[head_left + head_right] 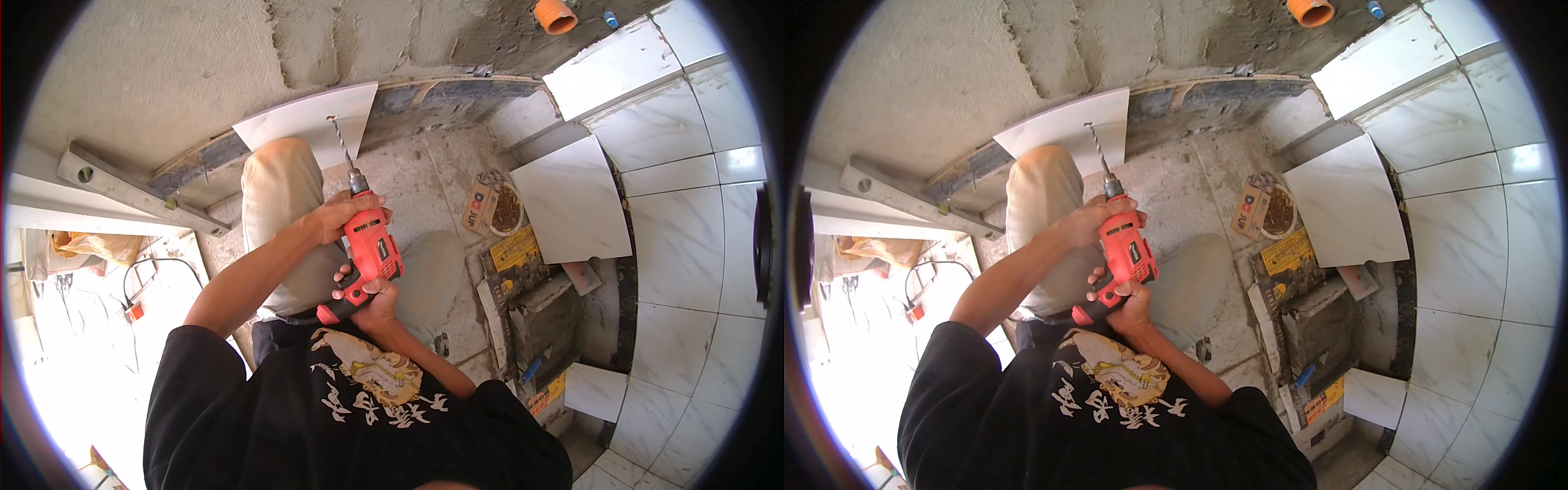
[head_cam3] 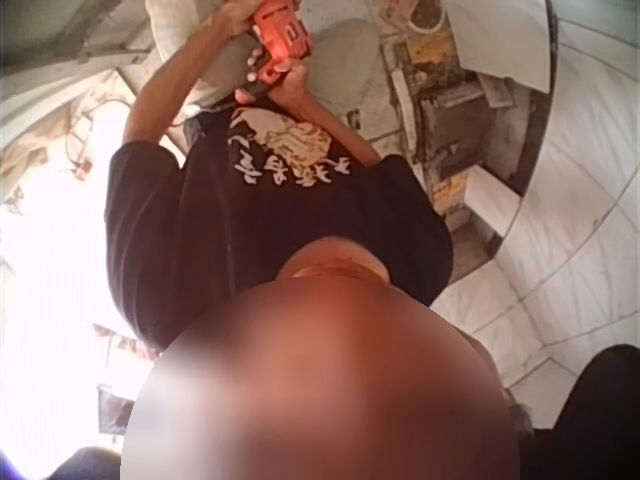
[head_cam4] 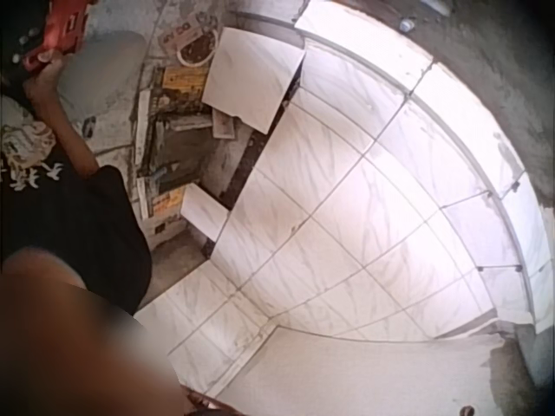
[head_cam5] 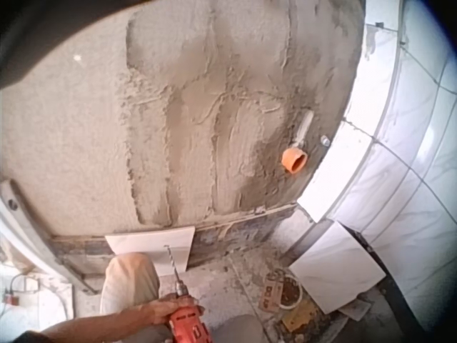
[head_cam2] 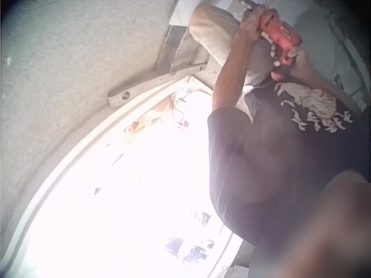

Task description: Drilling a hole into a ceramic wall tile using a power drill.

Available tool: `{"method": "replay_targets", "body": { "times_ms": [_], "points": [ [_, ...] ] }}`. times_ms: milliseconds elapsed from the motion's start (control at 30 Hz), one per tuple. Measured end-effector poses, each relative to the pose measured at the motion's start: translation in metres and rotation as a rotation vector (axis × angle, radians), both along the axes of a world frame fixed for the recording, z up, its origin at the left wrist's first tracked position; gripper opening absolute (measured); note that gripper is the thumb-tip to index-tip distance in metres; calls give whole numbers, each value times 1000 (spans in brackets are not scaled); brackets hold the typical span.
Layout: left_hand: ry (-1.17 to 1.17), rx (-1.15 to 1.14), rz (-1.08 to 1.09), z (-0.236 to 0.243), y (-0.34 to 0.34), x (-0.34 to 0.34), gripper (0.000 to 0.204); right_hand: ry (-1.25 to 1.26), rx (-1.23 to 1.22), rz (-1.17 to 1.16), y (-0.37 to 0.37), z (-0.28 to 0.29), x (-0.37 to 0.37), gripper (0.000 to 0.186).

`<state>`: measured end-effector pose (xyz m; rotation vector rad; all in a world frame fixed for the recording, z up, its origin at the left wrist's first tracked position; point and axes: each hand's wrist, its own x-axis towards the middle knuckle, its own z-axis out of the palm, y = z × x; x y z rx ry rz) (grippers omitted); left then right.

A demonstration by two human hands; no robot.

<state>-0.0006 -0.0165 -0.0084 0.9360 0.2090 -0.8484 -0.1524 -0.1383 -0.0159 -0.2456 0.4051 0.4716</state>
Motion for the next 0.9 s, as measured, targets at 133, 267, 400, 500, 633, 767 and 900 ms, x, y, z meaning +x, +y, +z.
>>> {"method": "replay_targets", "body": {
  "times_ms": [133,267,400,500,633,767,900],
  "points": [
    [0,24,-3,0,0,-1,41,44,-8,1,2,-1,1,70],
    [52,-25,-16,-9,2,-3,39,117,-53,16,3,4,2,66],
    [125,-103,-50,-6,-1,-1,34,55,-63,16,2,-6,-5,55],
    [139,-130,-35,-2,-2,-1,33,31,-11,44,0,-10,-7,47],
    [150,-131,-33,-3,-1,0,33,50,-59,47,0,-5,-6,46],
    [89,-115,-29,-4,0,4,37,34,-63,34,2,-7,-1,48],
    [77,-131,-11,1,1,6,38,-1,-85,18,4,-4,5,57]
  ]
}}
